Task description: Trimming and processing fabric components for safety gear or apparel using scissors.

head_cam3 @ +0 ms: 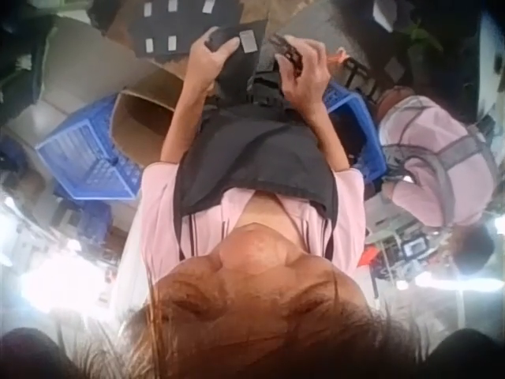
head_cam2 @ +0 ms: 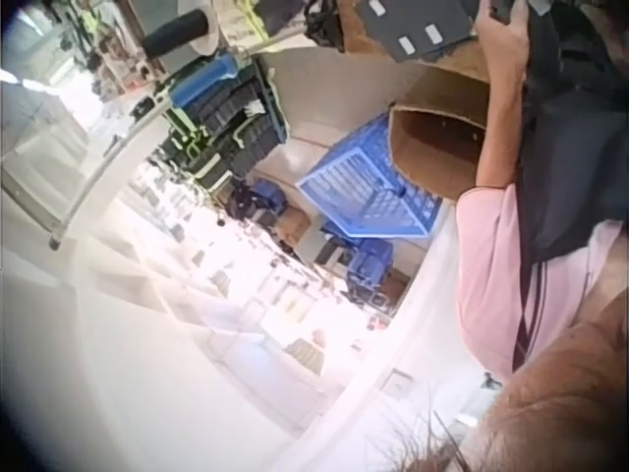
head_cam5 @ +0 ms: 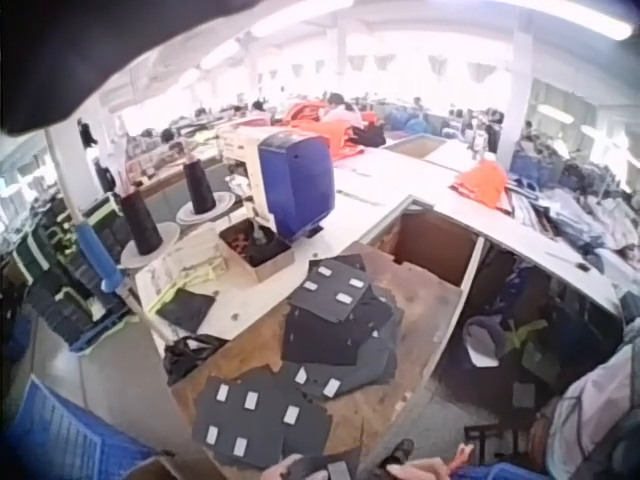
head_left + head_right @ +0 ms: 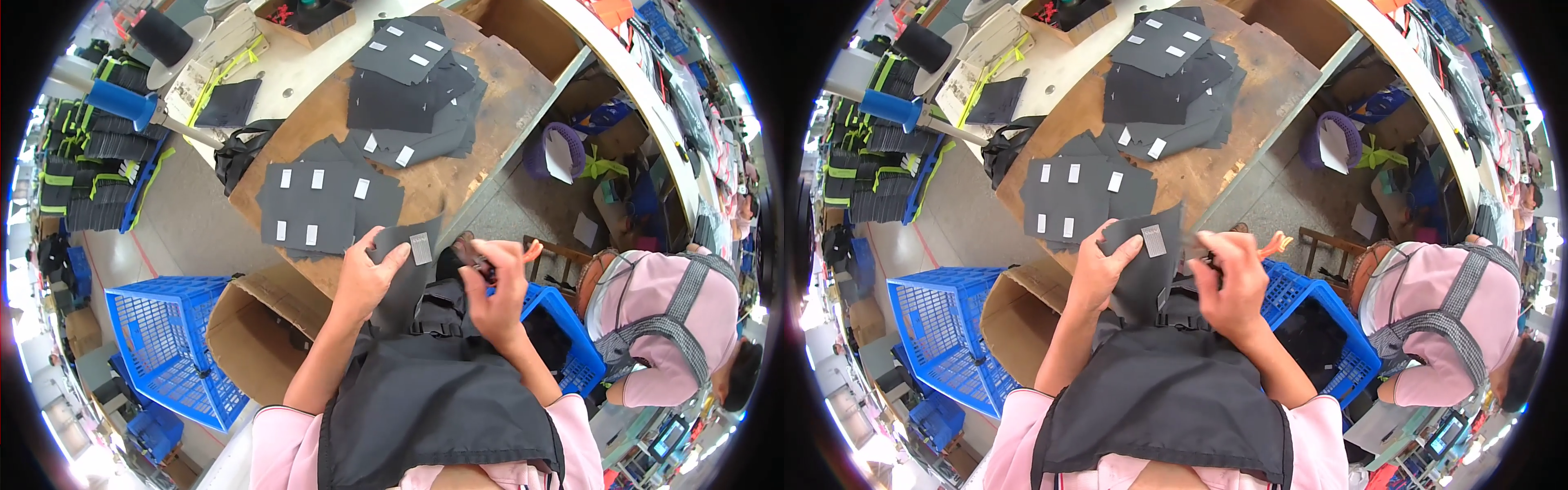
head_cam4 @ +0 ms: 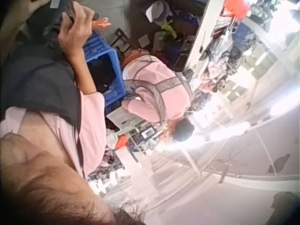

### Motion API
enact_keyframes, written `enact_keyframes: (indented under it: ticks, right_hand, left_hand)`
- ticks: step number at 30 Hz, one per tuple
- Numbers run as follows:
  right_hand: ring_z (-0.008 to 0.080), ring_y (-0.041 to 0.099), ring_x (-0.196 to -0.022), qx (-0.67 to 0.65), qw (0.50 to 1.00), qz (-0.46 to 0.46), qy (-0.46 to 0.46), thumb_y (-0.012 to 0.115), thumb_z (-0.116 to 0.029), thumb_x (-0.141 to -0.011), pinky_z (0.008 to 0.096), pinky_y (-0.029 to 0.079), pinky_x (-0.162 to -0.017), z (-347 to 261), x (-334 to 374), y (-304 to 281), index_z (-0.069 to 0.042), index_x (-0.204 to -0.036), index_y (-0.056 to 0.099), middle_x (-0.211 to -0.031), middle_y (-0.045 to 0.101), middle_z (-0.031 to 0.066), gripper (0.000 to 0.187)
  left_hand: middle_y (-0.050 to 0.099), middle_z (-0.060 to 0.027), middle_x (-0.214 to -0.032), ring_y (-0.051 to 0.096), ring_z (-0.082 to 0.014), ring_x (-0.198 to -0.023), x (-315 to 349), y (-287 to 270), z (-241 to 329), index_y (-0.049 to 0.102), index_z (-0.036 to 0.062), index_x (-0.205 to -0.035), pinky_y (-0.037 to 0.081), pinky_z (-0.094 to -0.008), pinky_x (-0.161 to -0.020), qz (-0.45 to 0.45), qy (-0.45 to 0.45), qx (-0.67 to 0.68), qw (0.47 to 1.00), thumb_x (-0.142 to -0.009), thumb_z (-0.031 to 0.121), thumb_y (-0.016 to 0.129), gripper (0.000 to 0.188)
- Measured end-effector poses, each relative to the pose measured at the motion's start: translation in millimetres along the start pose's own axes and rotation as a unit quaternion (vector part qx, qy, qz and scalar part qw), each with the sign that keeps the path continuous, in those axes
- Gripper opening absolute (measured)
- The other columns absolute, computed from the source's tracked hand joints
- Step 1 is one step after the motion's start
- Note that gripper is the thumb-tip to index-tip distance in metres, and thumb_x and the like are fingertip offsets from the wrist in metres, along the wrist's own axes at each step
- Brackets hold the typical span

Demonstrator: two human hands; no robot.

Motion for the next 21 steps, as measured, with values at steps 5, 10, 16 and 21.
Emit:
enact_keyframes:
  ticks: [5, 10, 16, 21]
  right_hand:
    - [0.0247, 0.055, -0.067, 0.076, 0.989, -0.092, -0.085, 0.07, -0.005, -0.066, 0.0325, 0.044, -0.059, 1.6, -8.0, 2.2, -0.008, -0.101, 0.059, -0.085, 0.054, 0.0089, 0.037]
    - [0.0227, 0.055, -0.065, 0.071, 0.984, -0.111, -0.117, 0.07, -0.005, -0.065, 0.0319, 0.042, -0.055, 4.7, -9.4, 0.5, -0.008, -0.1, 0.061, -0.083, 0.054, 0.0069, 0.036]
    - [0.0178, 0.054, -0.059, 0.107, 0.977, -0.09, -0.163, 0.07, -0.006, -0.064, 0.0287, 0.039, -0.05, 0.9, -12.2, -1.5, -0.007, -0.095, 0.064, -0.076, 0.056, 0.0033, 0.031]
    - [0.0149, 0.054, -0.058, 0.104, 0.979, -0.054, -0.167, 0.069, -0.007, -0.066, 0.0279, 0.038, -0.048, 0.0, -4.1, -7.4, -0.006, -0.094, 0.065, -0.073, 0.056, 0.0015, 0.028]
  left_hand:
    - [0.061, -0.0034, -0.091, 0.057, -0.0091, -0.08, 7.2, 4.4, 19.5, 0.056, 0.0012, -0.114, 0.047, -0.0236, -0.073, -0.04, 0.009, 0.026, 0.999, -0.079, 0.007, 0.066, 0.037]
    - [0.06, -0.0027, -0.091, 0.054, -0.0085, -0.082, 10.1, 6.0, 22.8, 0.057, 0.0039, -0.114, 0.045, -0.0226, -0.076, -0.066, 0.006, 0.011, 0.998, -0.08, 0.005, 0.062, 0.034]
    - [0.06, -0.0035, -0.093, 0.056, -0.0093, -0.084, 8.9, 4.5, 22.0, 0.055, 0.0028, -0.117, 0.045, -0.0228, -0.077, -0.079, -0.011, 0.006, 0.997, -0.078, 0.007, 0.065, 0.04]
    - [0.061, -0.0038, -0.093, 0.057, -0.0097, -0.085, 7.9, 3.5, 19.7, 0.053, 0.0015, -0.118, 0.046, -0.0229, -0.078, -0.091, -0.029, 0.009, 0.995, -0.077, 0.009, 0.068, 0.045]
Point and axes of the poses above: each hand's wrist, its own x-axis away from the middle knuckle, its own y-axis out of the palm, z = x × y, the point moved 2 cm from there along -x, towards the middle knuckle
